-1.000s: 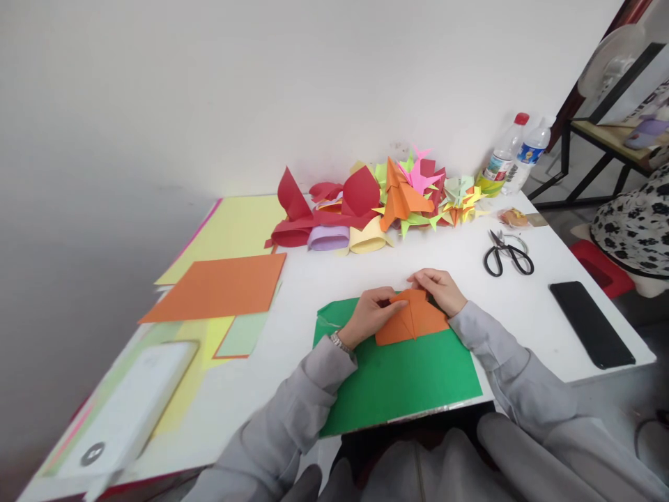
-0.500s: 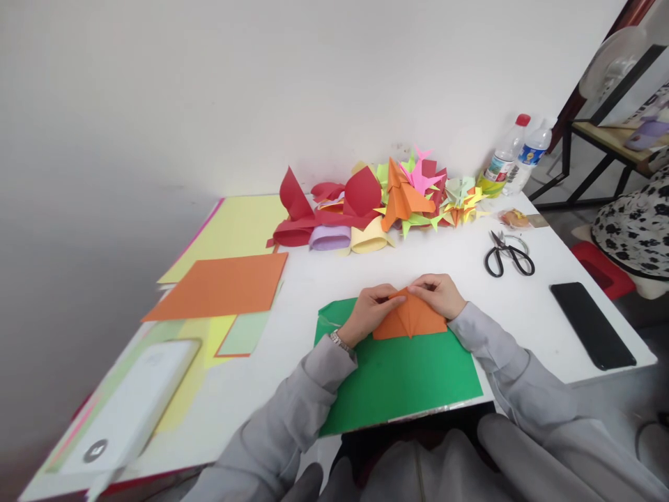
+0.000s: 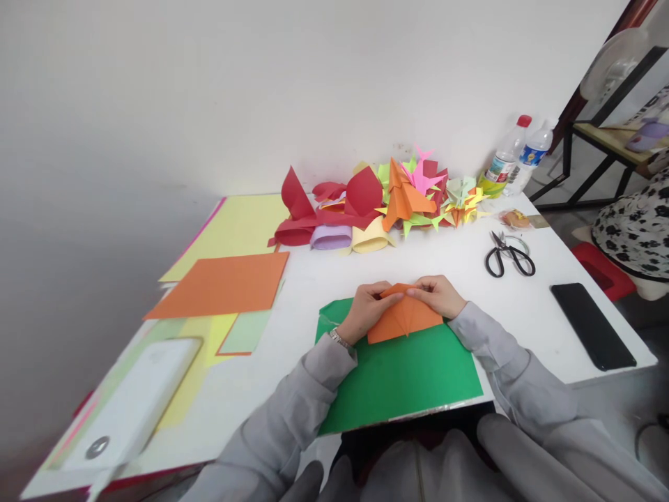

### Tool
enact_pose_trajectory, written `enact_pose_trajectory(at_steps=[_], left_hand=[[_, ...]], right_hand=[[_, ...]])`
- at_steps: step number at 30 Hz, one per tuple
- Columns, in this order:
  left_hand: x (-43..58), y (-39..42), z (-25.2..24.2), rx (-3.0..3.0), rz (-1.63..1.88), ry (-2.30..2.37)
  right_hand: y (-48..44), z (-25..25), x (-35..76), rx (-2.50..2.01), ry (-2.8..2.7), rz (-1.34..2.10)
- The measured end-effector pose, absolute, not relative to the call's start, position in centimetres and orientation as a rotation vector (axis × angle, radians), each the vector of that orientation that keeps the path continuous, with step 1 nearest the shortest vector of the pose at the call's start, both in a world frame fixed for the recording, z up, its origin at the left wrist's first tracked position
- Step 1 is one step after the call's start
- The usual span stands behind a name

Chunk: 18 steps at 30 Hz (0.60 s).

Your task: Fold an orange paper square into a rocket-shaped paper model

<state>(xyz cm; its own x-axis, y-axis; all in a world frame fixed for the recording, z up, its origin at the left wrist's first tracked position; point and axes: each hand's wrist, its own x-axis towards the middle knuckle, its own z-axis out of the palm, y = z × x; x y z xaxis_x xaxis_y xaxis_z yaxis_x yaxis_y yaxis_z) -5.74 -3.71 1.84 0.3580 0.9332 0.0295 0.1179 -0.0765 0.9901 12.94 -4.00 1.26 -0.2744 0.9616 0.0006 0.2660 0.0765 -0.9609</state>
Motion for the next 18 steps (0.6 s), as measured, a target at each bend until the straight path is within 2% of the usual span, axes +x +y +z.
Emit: enact_pose_trajectory(at_steps=[18], left_hand=[[-6.1, -3.43, 1.95, 1.41, 1.068, 1.108]], right_hand=[[-3.85, 1.61, 13.16, -1.322, -1.706, 1.031]])
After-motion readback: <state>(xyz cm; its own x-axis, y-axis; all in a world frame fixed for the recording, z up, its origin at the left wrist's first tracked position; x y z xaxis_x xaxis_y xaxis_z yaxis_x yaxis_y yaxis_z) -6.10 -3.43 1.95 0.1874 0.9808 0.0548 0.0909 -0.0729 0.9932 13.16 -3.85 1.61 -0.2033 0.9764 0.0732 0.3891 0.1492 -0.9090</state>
